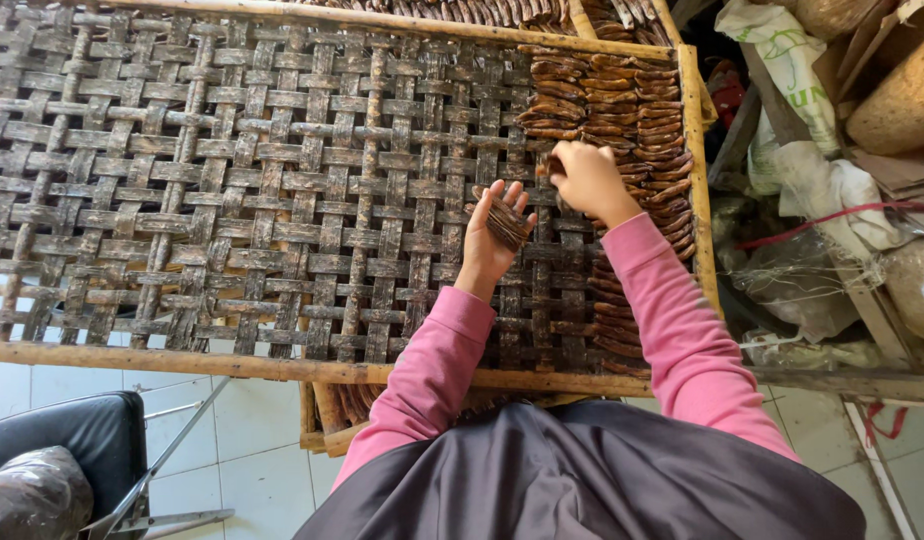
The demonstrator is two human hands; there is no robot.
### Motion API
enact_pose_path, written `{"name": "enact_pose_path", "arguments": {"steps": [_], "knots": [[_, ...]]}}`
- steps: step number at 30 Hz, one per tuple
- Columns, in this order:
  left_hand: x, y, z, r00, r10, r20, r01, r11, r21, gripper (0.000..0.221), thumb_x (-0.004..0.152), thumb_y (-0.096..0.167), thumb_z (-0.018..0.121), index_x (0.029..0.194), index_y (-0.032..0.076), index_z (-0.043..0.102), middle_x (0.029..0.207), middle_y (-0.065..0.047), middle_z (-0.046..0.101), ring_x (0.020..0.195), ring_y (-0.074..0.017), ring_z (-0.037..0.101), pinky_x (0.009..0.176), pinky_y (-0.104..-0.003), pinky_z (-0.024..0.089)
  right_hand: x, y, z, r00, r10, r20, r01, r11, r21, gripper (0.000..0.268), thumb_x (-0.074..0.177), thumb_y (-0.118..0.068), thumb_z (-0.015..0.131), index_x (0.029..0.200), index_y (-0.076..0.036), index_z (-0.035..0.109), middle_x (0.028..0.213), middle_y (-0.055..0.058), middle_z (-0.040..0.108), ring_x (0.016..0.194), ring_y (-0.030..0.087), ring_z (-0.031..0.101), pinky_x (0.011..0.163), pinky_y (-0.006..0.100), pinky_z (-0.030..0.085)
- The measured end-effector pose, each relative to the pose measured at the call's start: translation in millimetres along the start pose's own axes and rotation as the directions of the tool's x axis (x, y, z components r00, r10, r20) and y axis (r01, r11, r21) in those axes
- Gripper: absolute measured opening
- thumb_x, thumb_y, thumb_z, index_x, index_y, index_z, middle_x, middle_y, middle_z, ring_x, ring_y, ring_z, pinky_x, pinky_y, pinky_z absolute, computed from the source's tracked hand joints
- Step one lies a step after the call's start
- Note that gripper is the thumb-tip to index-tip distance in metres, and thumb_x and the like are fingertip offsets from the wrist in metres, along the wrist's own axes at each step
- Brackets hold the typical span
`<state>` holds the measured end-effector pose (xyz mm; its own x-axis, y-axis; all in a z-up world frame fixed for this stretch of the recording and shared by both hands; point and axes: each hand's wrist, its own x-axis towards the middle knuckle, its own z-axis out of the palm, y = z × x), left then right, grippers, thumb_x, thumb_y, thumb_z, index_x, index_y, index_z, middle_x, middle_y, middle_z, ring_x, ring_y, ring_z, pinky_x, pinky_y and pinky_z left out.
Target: The person picks up dried banana slices from a woven bamboo tray by hand and places them into a clear plastic bag resting on a chair.
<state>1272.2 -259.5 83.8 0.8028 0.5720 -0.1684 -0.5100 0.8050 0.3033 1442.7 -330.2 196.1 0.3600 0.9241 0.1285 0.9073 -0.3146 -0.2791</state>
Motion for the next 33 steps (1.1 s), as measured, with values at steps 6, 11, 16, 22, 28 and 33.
{"name": "enact_pose_path", "arguments": {"steps": [6,11,16,22,28,33], "knots": [[2,-7,-3,0.991,-0.015,0.134,0.017,1.0,-0.013,0.051,0.109,0.042,0.054,0.15,0.014,0.045,0.146,-0.01,0.055,0.134,-0.0251,0.054,0.105,-0.046,0.051,-5,-41,-52,0.953,-0.038,0.301,-0.125,0.854,0.504,0.046,0.087,-0.022,0.078,0.124,0.001,0.064,0.103,0.014,0.075,0.086,0.019,0.071,0.076,0.036,0.057],[-4,0,3,0.989,-0.008,0.145,0.005,1.0,0.018,0.048,0.108,0.03,0.061,0.15,0.014,0.046,0.14,-0.007,0.057,0.13,-0.0235,0.057,0.108,-0.045,0.052,-6,-44,-38,0.984,-0.109,0.142,-0.004,0.779,0.628,0.041,0.096,-0.023,0.074,0.128,0.0,0.066,0.111,0.013,0.076,0.097,0.016,0.071,0.083,0.032,0.056],[-4,7,-1,0.997,0.056,0.059,-0.056,0.998,-0.003,0.048,0.101,0.018,0.066,0.145,0.014,0.046,0.141,-0.007,0.059,0.129,-0.0236,0.058,0.103,-0.046,0.052,6,15,-6,0.991,0.078,-0.105,-0.053,0.973,0.224,0.028,0.092,-0.016,0.076,0.116,-0.002,0.071,0.108,0.016,0.071,0.095,0.027,0.069,0.085,0.04,0.055],[4,9,-7,0.996,0.089,-0.005,-0.089,0.996,-0.022,0.047,0.101,0.017,0.065,0.145,0.012,0.048,0.143,-0.007,0.058,0.13,-0.023,0.058,0.104,-0.047,0.051,-7,32,41,0.997,0.027,-0.068,-0.039,0.98,-0.194,0.002,0.094,-0.012,0.074,0.096,-0.011,0.072,0.103,0.011,0.069,0.106,0.031,0.065,0.093,0.047,0.048],[5,7,-7,0.996,0.086,-0.021,-0.087,0.995,-0.042,0.047,0.099,0.019,0.065,0.142,0.016,0.046,0.142,-0.005,0.059,0.128,-0.022,0.057,0.102,-0.046,0.051,4,7,47,0.985,-0.171,-0.028,0.172,0.984,0.043,0.023,0.085,-0.013,0.077,0.106,-0.009,0.067,0.101,0.012,0.067,0.099,0.036,0.064,0.087,0.049,0.05],[3,11,-7,0.992,0.116,-0.05,-0.117,0.993,-0.014,0.047,0.1,0.021,0.066,0.142,0.012,0.048,0.142,-0.007,0.06,0.127,-0.0217,0.057,0.099,-0.046,0.053,-1,-8,51,0.988,-0.153,-0.004,0.153,0.988,-0.018,0.015,0.085,-0.005,0.072,0.097,-0.007,0.064,0.1,0.014,0.066,0.099,0.036,0.064,0.083,0.046,0.053]]}}
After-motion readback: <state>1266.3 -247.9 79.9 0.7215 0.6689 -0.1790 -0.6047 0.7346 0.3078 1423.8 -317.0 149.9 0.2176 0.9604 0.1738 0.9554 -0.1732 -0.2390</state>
